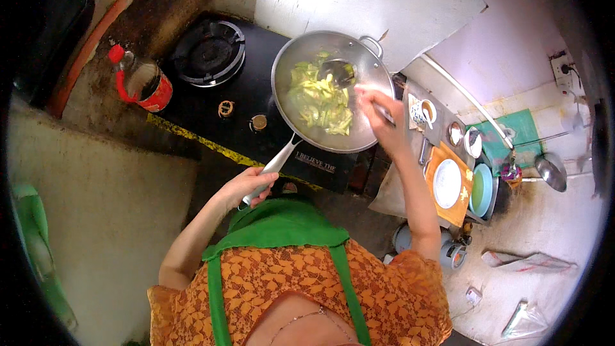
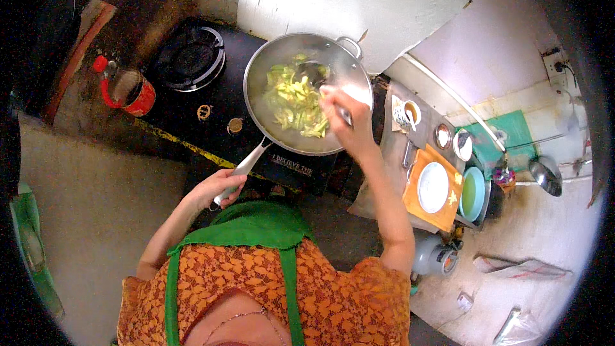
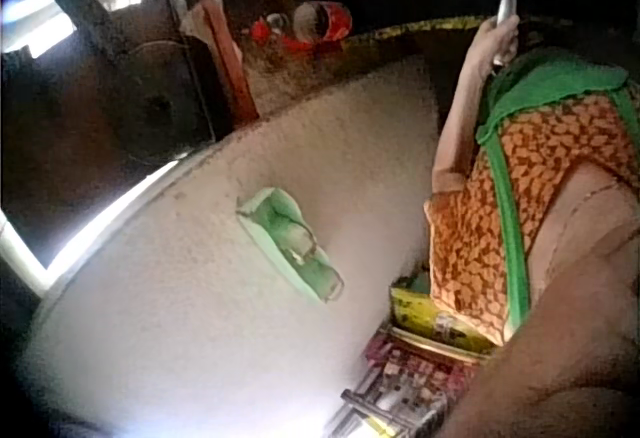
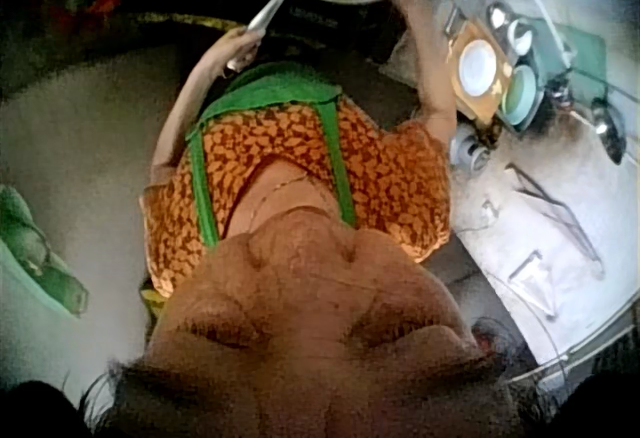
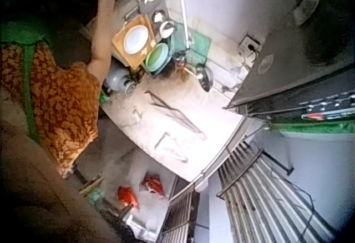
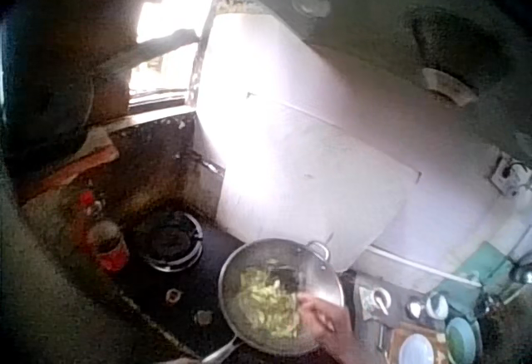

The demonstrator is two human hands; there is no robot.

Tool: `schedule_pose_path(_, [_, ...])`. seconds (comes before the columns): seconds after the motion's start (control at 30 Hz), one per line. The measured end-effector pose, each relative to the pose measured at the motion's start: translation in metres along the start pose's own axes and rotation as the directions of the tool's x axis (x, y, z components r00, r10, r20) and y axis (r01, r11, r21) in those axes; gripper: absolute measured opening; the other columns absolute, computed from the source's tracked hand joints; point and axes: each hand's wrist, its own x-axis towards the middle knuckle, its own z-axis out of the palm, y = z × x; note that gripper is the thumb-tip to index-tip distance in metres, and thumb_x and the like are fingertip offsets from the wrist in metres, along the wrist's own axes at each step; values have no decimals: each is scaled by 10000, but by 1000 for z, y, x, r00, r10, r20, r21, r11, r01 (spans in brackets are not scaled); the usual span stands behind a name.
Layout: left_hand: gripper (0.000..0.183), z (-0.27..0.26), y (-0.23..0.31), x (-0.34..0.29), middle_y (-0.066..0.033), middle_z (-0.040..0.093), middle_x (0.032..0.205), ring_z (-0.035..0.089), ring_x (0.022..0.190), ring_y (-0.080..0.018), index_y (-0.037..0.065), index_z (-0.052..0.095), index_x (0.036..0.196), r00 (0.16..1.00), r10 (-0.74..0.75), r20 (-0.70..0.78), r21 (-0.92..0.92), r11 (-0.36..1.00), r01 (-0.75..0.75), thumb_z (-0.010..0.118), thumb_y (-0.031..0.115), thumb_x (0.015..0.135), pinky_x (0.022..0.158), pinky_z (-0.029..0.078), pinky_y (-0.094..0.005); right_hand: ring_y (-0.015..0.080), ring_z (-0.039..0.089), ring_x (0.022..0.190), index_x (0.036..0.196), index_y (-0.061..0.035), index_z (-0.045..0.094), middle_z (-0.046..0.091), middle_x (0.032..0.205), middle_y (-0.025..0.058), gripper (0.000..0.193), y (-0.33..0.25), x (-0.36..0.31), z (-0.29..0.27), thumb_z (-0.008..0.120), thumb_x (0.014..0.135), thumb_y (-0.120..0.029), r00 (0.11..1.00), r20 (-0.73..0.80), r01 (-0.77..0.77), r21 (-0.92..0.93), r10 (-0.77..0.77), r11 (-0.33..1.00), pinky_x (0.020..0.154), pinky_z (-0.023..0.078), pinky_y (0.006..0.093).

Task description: The person stirs sliced vegetables in a wok with a spatula, transfers the cooked vegetables into a bowl, and then pours liquid from a container into the wok.

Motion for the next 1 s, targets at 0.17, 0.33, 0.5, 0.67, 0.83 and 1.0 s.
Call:
schedule_pose_path(0.17, [292, -1, 2, 3, -4, 475, 521, 414, 346, -83, 69, 448, 794, 1000, -16, 10, -4, 1000, 16, 561, 331, 853, 310, 333, -228, 97, 592, 677, 764, -16, 626, 648, 759, 72, 133, 69, 69, -15, 577, 819, -127, 971, -162, -134, 242, 176, 961, 587, 467, 233])
schedule_pose_path(0.33, [301, 2, 3, 1, -8, 476, 517, 415, 340, -84, 67, 453, 790, 1000, -16, -13, -31, 999, 15, 572, 337, 846, 302, 330, -227, 182, 642, 746, 754, -12, 616, 656, 915, 123, 124, 60, 93, -7, 576, 805, -118, 951, 208, -308, 588, 228, 748, 634, 518, 274])
schedule_pose_path(0.5, [358, -1, 1, 1, 0, 464, 518, 401, 354, -75, 57, 428, 828, 1000, -14, -7, -7, 1000, 14, 578, 382, 841, 325, 325, -219, 104, 593, 703, 740, -10, 636, 663, 902, 79, 126, 23, 39, -10, 567, 810, -89, 934, 338, -1, 328, -117, 945, 634, 469, 243])
schedule_pose_path(0.67, [343, 0, 2, -1, 0, 457, 516, 402, 354, -80, 71, 430, 801, 1000, -22, -1, -21, 1000, 22, 576, 377, 844, 331, 319, -218, 95, 555, 690, 708, 12, 599, 661, 902, 85, 161, -8, -44, -45, 569, 821, -99, 981, 193, -72, 216, 30, 974, 618, 442, 237])
schedule_pose_path(0.83, [319, 1, 8, 0, -4, 456, 517, 403, 352, -82, 74, 425, 807, 999, -50, 19, -11, 999, 50, 568, 356, 854, 326, 326, -215, 218, 606, 879, 633, 17, 526, 638, 932, 186, 298, -8, -88, -64, 544, 846, -192, 987, 20, -153, 380, 158, 912, 785, 477, 318])
schedule_pose_path(1.0, [319, -1, 4, 1, -2, 458, 516, 401, 348, -79, 75, 421, 809, 1000, -28, 0, 6, 1000, 28, 563, 356, 855, 325, 327, -208, 193, 624, 812, 684, 3, 583, 652, 912, 154, 199, -13, -104, -86, 578, 819, -144, 983, 177, -96, 298, 44, 950, 663, 478, 282])
